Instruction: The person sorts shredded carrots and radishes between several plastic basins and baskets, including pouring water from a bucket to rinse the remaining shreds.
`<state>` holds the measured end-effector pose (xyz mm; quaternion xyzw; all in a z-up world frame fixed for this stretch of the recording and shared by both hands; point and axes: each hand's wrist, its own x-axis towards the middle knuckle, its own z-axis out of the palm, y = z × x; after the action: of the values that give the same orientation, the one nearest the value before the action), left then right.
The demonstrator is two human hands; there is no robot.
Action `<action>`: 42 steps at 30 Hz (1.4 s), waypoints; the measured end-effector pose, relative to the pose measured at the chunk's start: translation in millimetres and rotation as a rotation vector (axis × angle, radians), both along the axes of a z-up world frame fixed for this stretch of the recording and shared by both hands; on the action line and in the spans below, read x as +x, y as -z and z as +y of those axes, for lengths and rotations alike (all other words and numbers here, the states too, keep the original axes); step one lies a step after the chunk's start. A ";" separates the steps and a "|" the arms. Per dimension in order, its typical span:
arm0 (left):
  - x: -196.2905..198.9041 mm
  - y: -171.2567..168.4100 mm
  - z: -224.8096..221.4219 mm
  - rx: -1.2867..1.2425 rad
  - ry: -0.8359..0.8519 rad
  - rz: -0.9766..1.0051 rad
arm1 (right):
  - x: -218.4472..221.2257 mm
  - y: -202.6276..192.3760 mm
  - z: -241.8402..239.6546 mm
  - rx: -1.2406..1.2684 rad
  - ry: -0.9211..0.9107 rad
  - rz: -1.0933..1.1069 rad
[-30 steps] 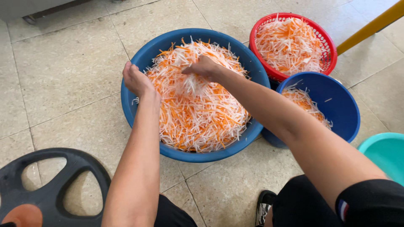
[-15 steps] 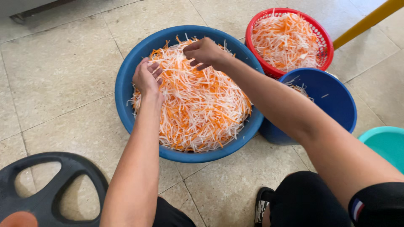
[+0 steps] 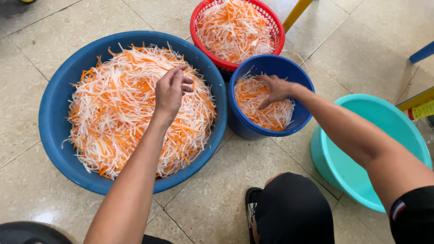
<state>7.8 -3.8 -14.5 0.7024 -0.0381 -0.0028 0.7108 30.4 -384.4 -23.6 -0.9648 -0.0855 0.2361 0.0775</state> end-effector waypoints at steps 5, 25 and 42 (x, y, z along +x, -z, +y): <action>-2.8 -1.5 -15.9 -0.018 0.082 0.041 | -15.5 49.0 22.8 -0.223 -0.067 0.063; -9.3 -11.2 9.5 0.004 0.094 0.086 | -8.8 -21.1 -17.5 -0.190 -0.080 -0.154; -9.0 -6.4 -0.3 0.005 0.124 0.113 | -43.7 14.6 -2.1 -0.333 -0.305 0.004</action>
<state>-1.2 -4.2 -8.0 0.6992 -0.0411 -0.0867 0.7084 -13.3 -386.5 -38.2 -0.9398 -0.1901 0.2578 -0.1193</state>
